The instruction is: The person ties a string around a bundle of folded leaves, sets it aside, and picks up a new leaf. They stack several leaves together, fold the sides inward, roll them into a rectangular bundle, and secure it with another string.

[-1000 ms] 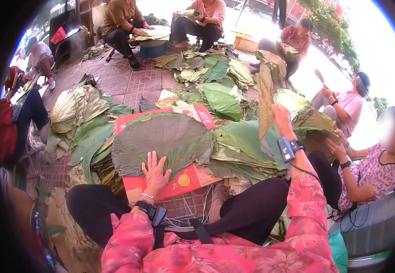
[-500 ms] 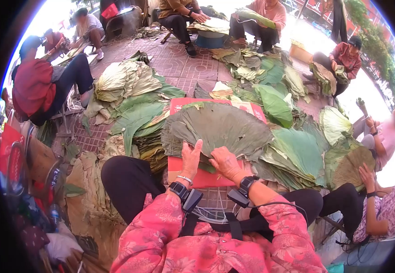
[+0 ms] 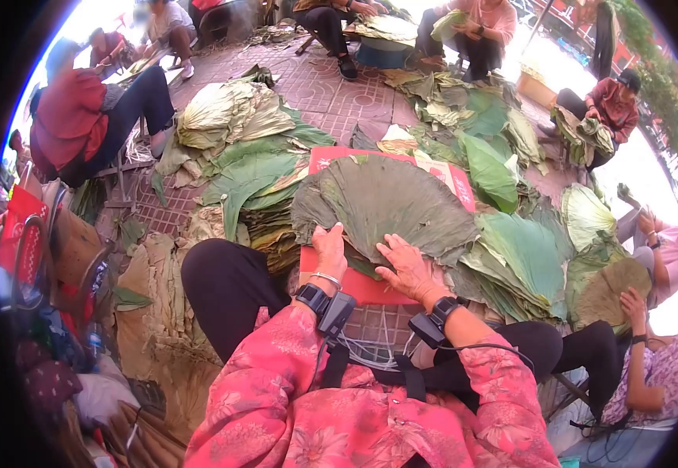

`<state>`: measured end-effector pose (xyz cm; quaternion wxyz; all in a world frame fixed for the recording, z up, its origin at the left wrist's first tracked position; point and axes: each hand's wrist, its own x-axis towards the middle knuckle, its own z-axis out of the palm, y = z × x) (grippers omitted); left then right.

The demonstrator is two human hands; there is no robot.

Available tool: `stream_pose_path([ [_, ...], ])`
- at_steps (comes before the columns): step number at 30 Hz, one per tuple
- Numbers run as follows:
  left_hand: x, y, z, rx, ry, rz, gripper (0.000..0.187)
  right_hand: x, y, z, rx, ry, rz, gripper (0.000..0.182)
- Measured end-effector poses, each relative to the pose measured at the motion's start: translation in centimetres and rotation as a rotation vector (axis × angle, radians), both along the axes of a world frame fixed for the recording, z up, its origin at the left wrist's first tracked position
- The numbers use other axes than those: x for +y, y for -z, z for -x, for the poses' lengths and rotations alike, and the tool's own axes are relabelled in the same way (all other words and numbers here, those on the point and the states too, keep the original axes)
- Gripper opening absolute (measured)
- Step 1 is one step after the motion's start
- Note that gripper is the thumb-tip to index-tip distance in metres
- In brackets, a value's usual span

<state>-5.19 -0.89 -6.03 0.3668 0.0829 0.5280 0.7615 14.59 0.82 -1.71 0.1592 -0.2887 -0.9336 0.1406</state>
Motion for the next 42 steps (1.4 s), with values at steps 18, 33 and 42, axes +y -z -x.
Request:
stream_pose_path([
  [18,-1.9,-6.1,-1.7,1.317,0.040,0.050,0.041,0.3,-0.3,0.4,-0.015,-0.060,-0.204,0.028],
  [33,-6.0,-5.5,-4.2,1.747,0.541,0.447,0.082,0.0,-0.1,-0.2,0.031,-0.138,-0.227,0.022],
  [42,-5.4,-2.2,-4.4,1.912,0.518,0.440,0.059,-1.2,2.4,-1.5,0.066,-0.134,-0.310,0.026],
])
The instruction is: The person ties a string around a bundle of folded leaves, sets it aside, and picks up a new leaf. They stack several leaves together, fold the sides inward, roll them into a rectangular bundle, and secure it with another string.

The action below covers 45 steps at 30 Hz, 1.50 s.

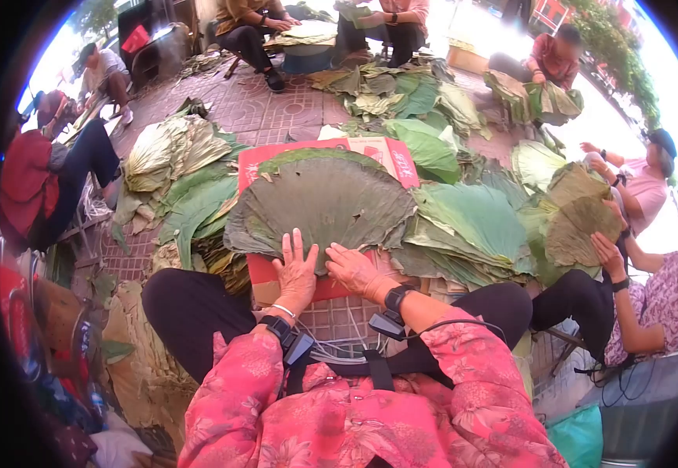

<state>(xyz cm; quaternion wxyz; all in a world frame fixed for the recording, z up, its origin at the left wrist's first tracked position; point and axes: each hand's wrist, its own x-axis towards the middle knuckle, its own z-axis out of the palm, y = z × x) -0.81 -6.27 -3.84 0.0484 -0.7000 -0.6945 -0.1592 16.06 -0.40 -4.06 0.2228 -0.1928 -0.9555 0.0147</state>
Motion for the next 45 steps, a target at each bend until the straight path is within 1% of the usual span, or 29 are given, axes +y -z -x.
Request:
stream_pose_path([
  [1,-0.1,-0.3,-0.1,-0.005,-0.001,0.023,0.059,0.3,-0.5,-0.1,-0.050,-0.013,0.022,0.027],
  [4,-0.2,-2.0,0.2,-0.029,-0.016,0.075,0.058,0.4,-2.6,-1.2,-0.071,0.040,0.106,0.032],
  [5,-0.2,-2.9,0.0,-0.043,-0.021,0.089,0.057,0.6,-3.4,-1.5,-0.062,0.056,0.090,0.034],
  [6,-0.5,-4.3,-0.4,-0.090,-0.023,0.110,0.059,0.7,-4.0,-1.8,-0.055,0.069,0.078,0.035],
  [8,-1.3,-6.4,-1.2,-0.095,-0.019,0.164,0.064,1.1,-5.1,-2.6,0.002,0.119,0.073,0.036],
  [10,-1.9,-7.2,-1.6,-0.080,0.000,0.210,0.070,2.7,-7.0,-4.9,-0.057,0.133,0.185,0.034],
  [11,-2.0,-6.9,-1.8,-0.063,0.013,0.223,0.070,3.6,-8.1,-6.6,-0.087,0.138,0.242,0.033],
  [13,-2.1,-6.3,-1.6,-0.031,0.037,0.247,0.070,5.9,-10.9,-11.6,-0.174,0.230,0.376,0.030],
  [14,-1.9,-5.8,-1.3,-0.028,0.040,0.211,0.069,7.2,-11.0,-15.2,-0.178,0.301,0.367,0.030],
  [15,-1.6,-5.1,-0.9,-0.027,0.044,0.173,0.068,7.5,-13.5,-18.1,-0.341,0.465,0.501,0.033],
  [16,-1.5,-4.6,-0.7,-0.027,0.048,0.135,0.066,8.4,-12.8,-22.4,-0.311,0.556,0.456,0.033],
  [17,-1.5,-4.4,-0.7,-0.044,0.068,0.124,0.064,9.0,-13.1,-25.9,-0.424,0.620,0.498,0.035],
  [19,-1.4,-4.2,-0.5,-0.075,0.099,0.099,0.061,7.5,-13.3,-31.3,-0.633,0.768,0.553,0.031],
  [21,-1.3,-4.0,-0.7,-0.079,0.108,0.088,0.058,5.8,-11.4,-35.4,-0.474,0.840,0.777,0.028],
  [23,-1.2,-4.2,-1.0,-0.100,0.116,0.092,0.056,5.2,-8.9,-38.1,-0.273,0.903,0.854,0.024],
  [24,-1.3,-4.8,-1.3,-0.118,0.119,0.103,0.055,5.2,-8.9,-37.7,-0.171,0.926,0.892,0.022],
  [27,-1.3,-5.5,-2.0,-0.157,0.116,0.126,0.055,5.1,-9.9,-37.4,-0.126,0.950,0.721,0.019],
  [28,-1.2,-5.6,-2.1,-0.172,0.113,0.130,0.055,5.3,-10.5,-37.0,-0.064,0.923,0.580,0.019],
  [30,-0.9,-4.8,-1.9,-0.226,0.131,0.080,0.054,6.8,-12.1,-36.3,0.071,0.992,0.524,0.021],
  [31,-0.7,-4.5,-1.8,-0.254,0.137,0.054,0.054,7.8,-13.1,-35.8,0.137,1.021,0.495,0.022],
  [33,-0.4,-4.5,-1.9,-0.307,0.158,0.018,0.052,9.5,-15.4,-34.2,0.253,1.050,0.354,0.023],
  [34,-0.3,-4.5,-2.0,-0.334,0.170,0.002,0.051,9.9,-17.1,-32.8,0.337,1.044,0.343,0.025],
  [37,0.2,-3.9,-1.8,-0.437,0.248,-0.043,0.049,12.9,-20.0,-30.1,0.510,0.975,0.201,0.024],
  [40,0.7,-2.9,-1.4,-0.663,0.307,-0.033,0.046,14.9,-24.0,-25.6,0.695,0.842,0.087,0.023],
  [41,0.7,-3.6,-1.3,-0.919,0.247,0.115,0.044,14.8,-25.7,-23.4,0.751,0.770,0.151,0.019],
  [43,1.0,-5.5,-1.4,-1.427,0.098,0.403,0.041,14.9,-28.0,-19.1,0.739,0.596,0.064,0.017],
  [45,1.5,-5.7,-0.8,-1.566,0.098,0.338,0.045,13.3,-29.5,-13.5,0.687,0.475,0.068,0.015],
])
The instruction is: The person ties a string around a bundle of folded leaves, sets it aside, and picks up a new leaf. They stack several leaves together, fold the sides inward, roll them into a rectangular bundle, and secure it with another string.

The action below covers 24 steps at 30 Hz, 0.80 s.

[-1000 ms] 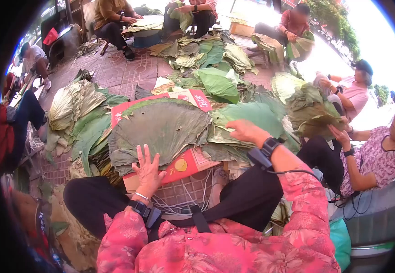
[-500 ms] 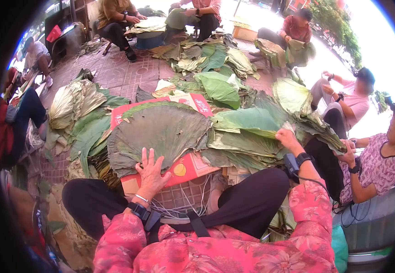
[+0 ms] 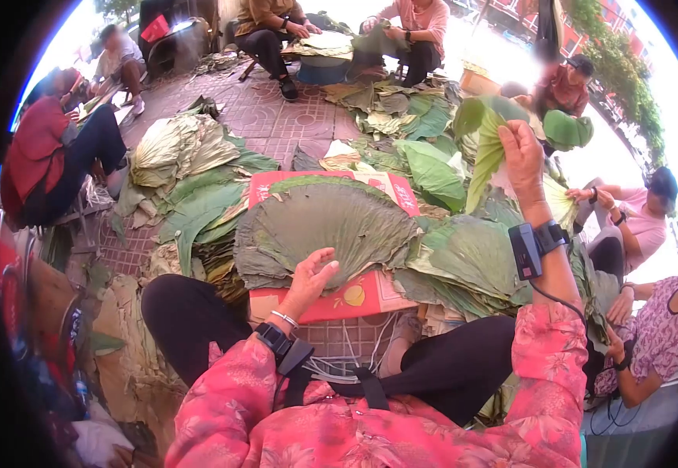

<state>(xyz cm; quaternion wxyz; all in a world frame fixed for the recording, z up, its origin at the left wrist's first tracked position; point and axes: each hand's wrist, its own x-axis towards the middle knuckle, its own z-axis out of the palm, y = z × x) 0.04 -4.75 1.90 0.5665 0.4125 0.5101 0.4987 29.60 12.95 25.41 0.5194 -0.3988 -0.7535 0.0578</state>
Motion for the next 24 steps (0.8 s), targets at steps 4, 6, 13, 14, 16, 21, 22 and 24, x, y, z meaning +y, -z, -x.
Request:
stream_pose_path([
  [4,1.4,0.6,2.2,-0.458,-0.054,0.050,0.064,-5.9,2.0,9.8,-0.199,-0.208,0.011,0.014],
  [6,1.9,1.2,3.5,-0.653,-0.088,0.079,0.069,-6.9,7.5,12.3,-0.383,-0.366,-0.075,0.012],
  [13,2.2,3.4,5.9,-0.841,-0.346,0.086,0.065,-11.4,23.5,13.9,-0.722,-0.522,0.144,0.015],
  [14,2.4,3.7,6.0,-0.798,-0.335,0.077,0.061,-11.2,24.0,13.9,-0.673,-0.526,0.140,0.016],
  [16,3.0,3.7,6.2,-0.710,-0.307,0.066,0.053,-11.2,24.3,13.7,-0.571,-0.527,0.137,0.018],
  [21,4.7,3.6,6.0,-0.888,-0.228,0.096,0.029,-11.4,24.2,12.7,-0.139,-0.375,0.518,0.018],
  [22,4.9,3.2,5.6,-0.766,-0.244,0.091,0.028,-11.3,24.1,12.5,-0.042,-0.330,0.622,0.018],
  [24,5.6,2.6,4.7,-0.522,-0.276,0.077,0.028,-11.2,23.7,12.4,0.057,-0.318,0.631,0.014],
])
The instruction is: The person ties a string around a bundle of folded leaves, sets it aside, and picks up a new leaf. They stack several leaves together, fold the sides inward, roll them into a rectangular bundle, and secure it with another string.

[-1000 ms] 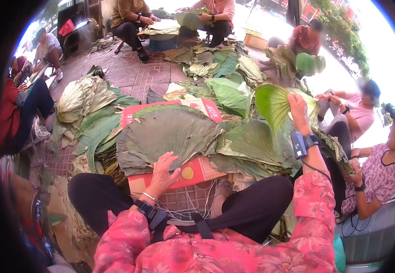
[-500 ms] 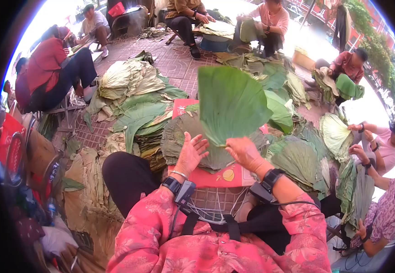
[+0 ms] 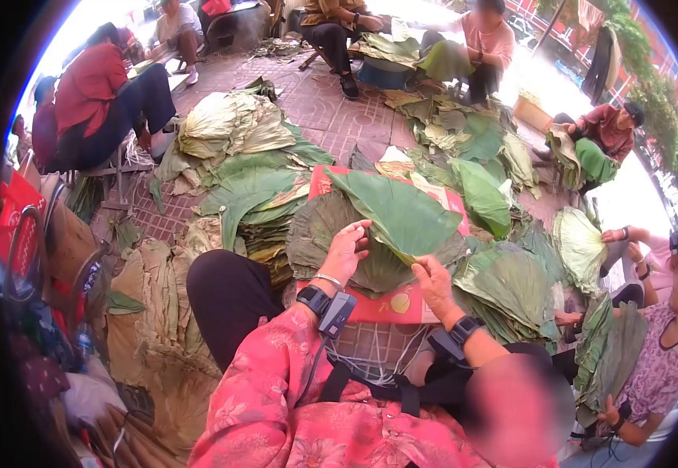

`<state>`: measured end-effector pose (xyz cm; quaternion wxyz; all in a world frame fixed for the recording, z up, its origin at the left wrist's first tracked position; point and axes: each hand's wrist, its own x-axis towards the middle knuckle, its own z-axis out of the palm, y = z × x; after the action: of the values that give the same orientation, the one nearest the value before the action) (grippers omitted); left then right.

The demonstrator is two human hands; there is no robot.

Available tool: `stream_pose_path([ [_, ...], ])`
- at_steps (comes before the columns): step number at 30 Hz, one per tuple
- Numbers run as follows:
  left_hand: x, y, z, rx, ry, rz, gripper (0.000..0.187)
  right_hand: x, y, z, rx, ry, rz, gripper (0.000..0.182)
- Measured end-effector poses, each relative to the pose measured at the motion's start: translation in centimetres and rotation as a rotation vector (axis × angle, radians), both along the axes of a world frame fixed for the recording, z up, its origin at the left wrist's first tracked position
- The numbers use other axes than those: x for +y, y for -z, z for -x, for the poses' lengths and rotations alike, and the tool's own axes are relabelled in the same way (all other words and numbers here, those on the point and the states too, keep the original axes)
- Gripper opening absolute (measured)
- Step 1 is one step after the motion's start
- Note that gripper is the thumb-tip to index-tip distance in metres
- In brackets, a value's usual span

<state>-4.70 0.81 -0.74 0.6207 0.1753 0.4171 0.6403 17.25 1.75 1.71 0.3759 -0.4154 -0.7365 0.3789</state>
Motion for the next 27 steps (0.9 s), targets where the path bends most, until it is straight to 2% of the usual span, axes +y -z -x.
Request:
stream_pose_path([
  [2,1.3,0.2,-1.0,-0.209,-0.078,0.017,0.026,0.0,-0.6,-0.1,0.100,0.033,0.074,0.013],
  [4,2.3,0.1,-1.5,-0.409,-0.124,0.087,0.026,0.1,-0.7,-0.4,0.085,0.070,0.056,0.012],
  [5,2.8,0.6,-1.3,-0.438,-0.081,0.068,0.028,0.2,-0.7,-0.5,0.079,0.087,0.045,0.011],
  [9,5.2,1.3,-0.9,-0.394,-0.001,0.065,0.026,-0.2,-0.7,-1.0,0.081,0.073,0.033,0.011],
  [15,6.6,0.7,-1.2,-0.243,-0.130,-0.016,0.016,-1.5,-0.2,-1.0,0.019,-0.017,0.019,0.012],
  [18,5.4,-0.2,0.3,-0.084,-0.220,0.047,0.018,-1.8,0.1,-0.9,-0.077,-0.046,-0.059,0.014],
  [19,4.9,-0.7,1.2,0.159,-0.248,0.101,0.020,-1.9,0.3,-0.8,-0.122,-0.056,-0.098,0.015],
  [22,2.7,-2.7,2.5,0.188,-0.442,-0.071,0.023,-2.3,1.0,-0.2,-0.203,-0.123,-0.349,0.017],
  [23,1.7,-3.1,2.8,0.133,-0.440,-0.113,0.024,-2.4,1.2,0.0,-0.267,-0.171,-0.363,0.015],
  [26,-1.4,-3.4,3.7,-0.053,-0.386,-0.153,0.023,-2.3,1.4,0.4,-0.405,-0.284,-0.408,0.012],
  [27,-1.9,-2.7,3.9,-0.105,-0.462,-0.030,0.022,-2.2,1.8,0.5,-0.415,-0.297,-0.420,0.012],
])
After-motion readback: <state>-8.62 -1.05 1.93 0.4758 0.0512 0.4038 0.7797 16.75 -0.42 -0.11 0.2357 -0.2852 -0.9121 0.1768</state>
